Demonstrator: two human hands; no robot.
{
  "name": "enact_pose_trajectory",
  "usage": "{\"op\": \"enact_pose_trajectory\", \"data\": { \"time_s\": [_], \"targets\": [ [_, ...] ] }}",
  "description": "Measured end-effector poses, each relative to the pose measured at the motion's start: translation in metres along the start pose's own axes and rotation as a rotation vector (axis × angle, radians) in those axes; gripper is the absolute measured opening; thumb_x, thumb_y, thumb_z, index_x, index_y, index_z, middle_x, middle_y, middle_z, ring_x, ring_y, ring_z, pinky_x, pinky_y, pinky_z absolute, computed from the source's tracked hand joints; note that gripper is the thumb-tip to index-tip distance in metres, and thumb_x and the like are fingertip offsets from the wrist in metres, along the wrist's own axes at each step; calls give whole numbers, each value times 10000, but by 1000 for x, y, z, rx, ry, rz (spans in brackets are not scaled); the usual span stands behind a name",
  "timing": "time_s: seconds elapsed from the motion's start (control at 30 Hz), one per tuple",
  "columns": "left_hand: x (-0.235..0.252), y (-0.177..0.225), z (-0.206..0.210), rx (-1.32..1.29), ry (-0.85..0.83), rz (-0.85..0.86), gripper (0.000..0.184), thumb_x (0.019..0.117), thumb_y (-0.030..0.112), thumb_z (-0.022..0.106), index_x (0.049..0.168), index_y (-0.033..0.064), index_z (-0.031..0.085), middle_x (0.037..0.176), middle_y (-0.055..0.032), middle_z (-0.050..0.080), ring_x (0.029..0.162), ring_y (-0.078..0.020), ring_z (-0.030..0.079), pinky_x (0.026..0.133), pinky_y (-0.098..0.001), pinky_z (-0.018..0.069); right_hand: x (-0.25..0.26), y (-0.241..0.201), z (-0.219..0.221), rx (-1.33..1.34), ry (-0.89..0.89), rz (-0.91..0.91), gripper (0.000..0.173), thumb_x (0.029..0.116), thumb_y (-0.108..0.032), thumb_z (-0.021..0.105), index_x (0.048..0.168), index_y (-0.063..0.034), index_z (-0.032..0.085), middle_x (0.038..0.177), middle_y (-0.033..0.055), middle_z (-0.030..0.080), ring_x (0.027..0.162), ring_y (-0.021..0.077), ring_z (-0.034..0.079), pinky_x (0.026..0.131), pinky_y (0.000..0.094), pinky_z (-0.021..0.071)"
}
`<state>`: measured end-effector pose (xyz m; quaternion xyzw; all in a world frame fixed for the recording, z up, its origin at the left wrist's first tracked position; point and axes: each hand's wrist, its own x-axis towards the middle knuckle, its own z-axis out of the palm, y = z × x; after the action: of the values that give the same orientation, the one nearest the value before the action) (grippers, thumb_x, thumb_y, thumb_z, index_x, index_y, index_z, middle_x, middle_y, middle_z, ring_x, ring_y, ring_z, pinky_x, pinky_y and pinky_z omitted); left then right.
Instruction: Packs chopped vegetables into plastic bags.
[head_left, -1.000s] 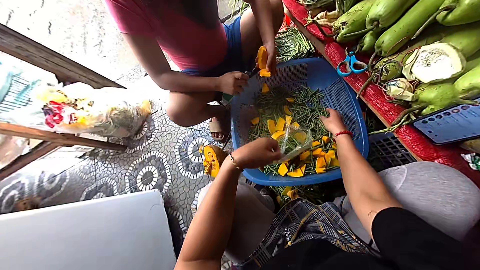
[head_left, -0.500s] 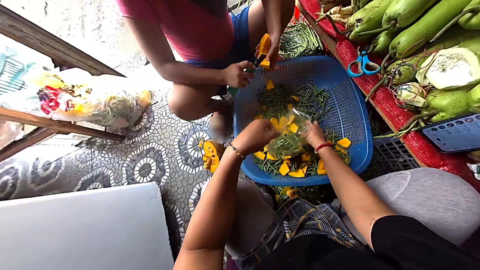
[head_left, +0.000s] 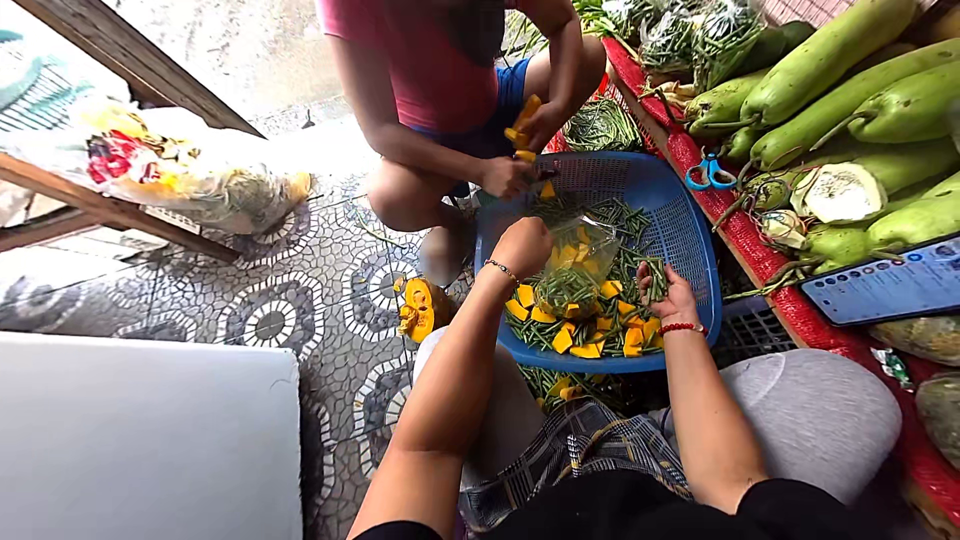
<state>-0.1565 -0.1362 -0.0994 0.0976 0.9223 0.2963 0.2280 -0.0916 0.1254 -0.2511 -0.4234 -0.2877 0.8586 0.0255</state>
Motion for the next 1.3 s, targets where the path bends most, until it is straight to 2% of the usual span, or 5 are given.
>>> {"op": "enact_pose_trajectory", "data": {
  "time_s": [0.23, 0.5, 0.73, 0.97, 1.3],
  "targets": [
    [2, -3, 4, 3, 7, -6, 337, 1095, 222, 483, 1034, -53, 667, 952, -225, 659, 918, -364, 652, 837, -573, 504, -24, -13, 15, 205, -207, 19, 387, 1109, -403, 255, 1032, -145, 533, 704, -39, 553, 456, 12, 486, 415, 122, 408],
    [-1, 6, 9, -204, 93, -34, 312, 1108, 213, 453, 1090, -46, 626, 915, -186, 627, 804, -288, 628, 770, -482, 526, -88, -38, 122, 2, -580, -279, 306, 1119, -315, 287, 1002, -178, 535, 730, -52, 597, 487, 22, 523, 432, 146, 440],
    [2, 6, 15, -333, 114, -104, 359, 1119, 240, 421, 1126, -56, 624, 913, -191, 641, 741, -270, 651, 734, -454, 570, -63, 28, 137, -521, -731, -689, 133, 1052, -103, 477, 1094, -42, 587, 910, 19, 665, 823, 121, 691, 798, 328, 615],
    [4, 2, 15, -313, 129, -77, 335, 1110, 230, 447, 1079, -51, 627, 891, -174, 627, 761, -269, 629, 750, -463, 542, -65, 14, 127, -1012, -806, -602, 108, 1009, -39, 595, 1078, 33, 638, 886, 66, 697, 771, 102, 690, 751, 286, 599],
    [-7, 8, 29, -445, 69, -10, 344, 1113, 218, 453, 1227, -75, 592, 962, -198, 637, 790, -255, 646, 756, -441, 574, -58, -39, 96, -220, -448, -392, 69, 1073, -95, 495, 1083, -76, 561, 825, 23, 675, 750, 138, 700, 758, 308, 618]
  ]
}}
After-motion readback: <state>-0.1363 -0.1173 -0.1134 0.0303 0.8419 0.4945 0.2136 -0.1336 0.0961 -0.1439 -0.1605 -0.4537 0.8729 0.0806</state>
